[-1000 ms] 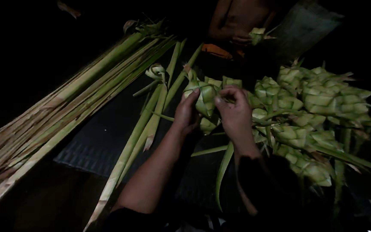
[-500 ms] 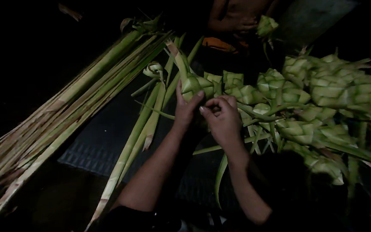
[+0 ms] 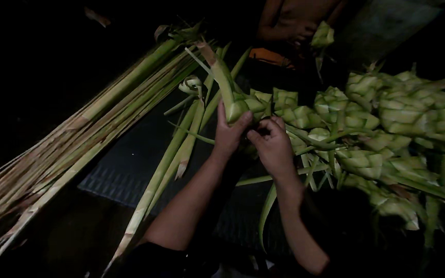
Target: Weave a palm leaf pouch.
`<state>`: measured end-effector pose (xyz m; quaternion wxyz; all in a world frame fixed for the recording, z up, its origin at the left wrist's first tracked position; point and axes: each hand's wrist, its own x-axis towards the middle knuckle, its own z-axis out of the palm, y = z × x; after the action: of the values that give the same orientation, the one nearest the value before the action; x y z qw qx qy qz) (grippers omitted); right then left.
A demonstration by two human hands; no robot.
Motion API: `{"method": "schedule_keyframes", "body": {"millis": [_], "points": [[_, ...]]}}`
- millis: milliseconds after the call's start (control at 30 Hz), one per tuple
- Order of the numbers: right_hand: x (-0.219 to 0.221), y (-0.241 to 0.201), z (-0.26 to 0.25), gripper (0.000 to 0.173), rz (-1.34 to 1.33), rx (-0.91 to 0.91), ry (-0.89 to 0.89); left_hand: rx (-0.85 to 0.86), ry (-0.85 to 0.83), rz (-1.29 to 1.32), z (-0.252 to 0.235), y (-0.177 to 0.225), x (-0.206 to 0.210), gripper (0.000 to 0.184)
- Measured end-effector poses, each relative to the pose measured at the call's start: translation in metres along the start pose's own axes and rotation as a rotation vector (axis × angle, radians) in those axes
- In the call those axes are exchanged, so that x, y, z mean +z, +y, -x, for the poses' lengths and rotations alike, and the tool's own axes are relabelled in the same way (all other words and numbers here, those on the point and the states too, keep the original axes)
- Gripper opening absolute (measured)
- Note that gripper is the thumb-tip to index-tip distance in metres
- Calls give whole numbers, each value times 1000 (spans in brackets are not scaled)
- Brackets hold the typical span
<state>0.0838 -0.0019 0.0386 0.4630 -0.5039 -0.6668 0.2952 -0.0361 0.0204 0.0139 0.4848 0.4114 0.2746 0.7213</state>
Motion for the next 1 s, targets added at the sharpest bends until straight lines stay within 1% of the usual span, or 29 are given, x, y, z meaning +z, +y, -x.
{"method": "schedule_keyframes", "body": {"millis": [67, 100, 133, 167, 200, 233, 267, 300, 333, 367, 400, 433, 533, 600, 633, 667, 700, 733, 767, 800, 833, 867, 900, 933, 1000], "points": [[-1, 2, 0, 19, -38, -46, -13, -34, 16, 29, -1, -3, -1, 93], [-4, 5, -1, 19, -61, -102, -64, -53, 46, 95, -3, -5, -4, 82], [-8, 7, -2, 19, -77, -162, -141, -69, 91, 191, -6, -5, -5, 59], [-12, 9, -3, 18, -87, -211, -223, -92, 138, 275, -10, -1, -6, 41], [-15, 10, -4, 16, -89, -238, -282, -107, 156, 343, -13, 3, -8, 36], [-16, 10, -4, 15, -79, -236, -312, -105, 155, 372, -15, 6, -10, 37], [-16, 8, -3, 16, -56, -215, -305, -87, 151, 353, -15, 6, -10, 36], [-14, 5, -2, 22, -22, -185, -263, -50, 136, 291, -13, 4, -10, 36], [-11, 3, 0, 28, 14, -153, -203, -19, 106, 198, -11, 1, -9, 49], [-8, 0, 1, 28, 44, -128, -144, 1, 84, 123, -9, -1, -8, 65], [-6, -2, 1, 25, 63, -113, -105, 6, 72, 86, -7, -2, -6, 75], [-8, -3, 1, 21, 74, -106, -110, 1, 80, 89, -7, -2, -5, 79], [-20, -4, 0, 16, 31, -74, -214, -50, 200, 171, -14, 1, -10, 64], [-20, -4, 0, 19, 29, -63, -185, -31, 232, 173, -16, 1, -14, 73], [-17, -5, 0, 24, 71, -63, -153, -5, 222, 133, -13, 0, -12, 81], [-13, -7, 1, 31, 127, -54, -125, 18, 184, 89, -10, 1, -7, 86], [-8, -9, 2, 34, 169, -45, -99, 32, 147, 60, -6, 1, -2, 87], [-4, -10, 3, 31, 190, -48, -79, 40, 120, 46, -5, 0, 1, 88], [-4, -9, 4, 28, 184, -72, -79, 29, 113, 66, -5, -2, 1, 87], [-9, -6, 5, 25, 148, -111, -115, 7, 140, 89, -7, -3, -2, 82], [-17, -4, 4, 21, 78, -149, -176, -23, 195, 137, -11, -2, -6, 71], [-28, 0, 3, 17, -16, -188, -252, -63, 276, 226, -16, 3, -9, 55], [-40, 6, 0, 14, -113, -209, -329, -112, 345, 311, -22, 8, -12, 46], [-50, 11, -2, 13, -204, -213, -395, -154, 397, 371, -26, 11, -16, 45], [-63, 20, -6, 17, -298, -191, -471, -178, 422, 417, -28, 14, -17, 45]]}}
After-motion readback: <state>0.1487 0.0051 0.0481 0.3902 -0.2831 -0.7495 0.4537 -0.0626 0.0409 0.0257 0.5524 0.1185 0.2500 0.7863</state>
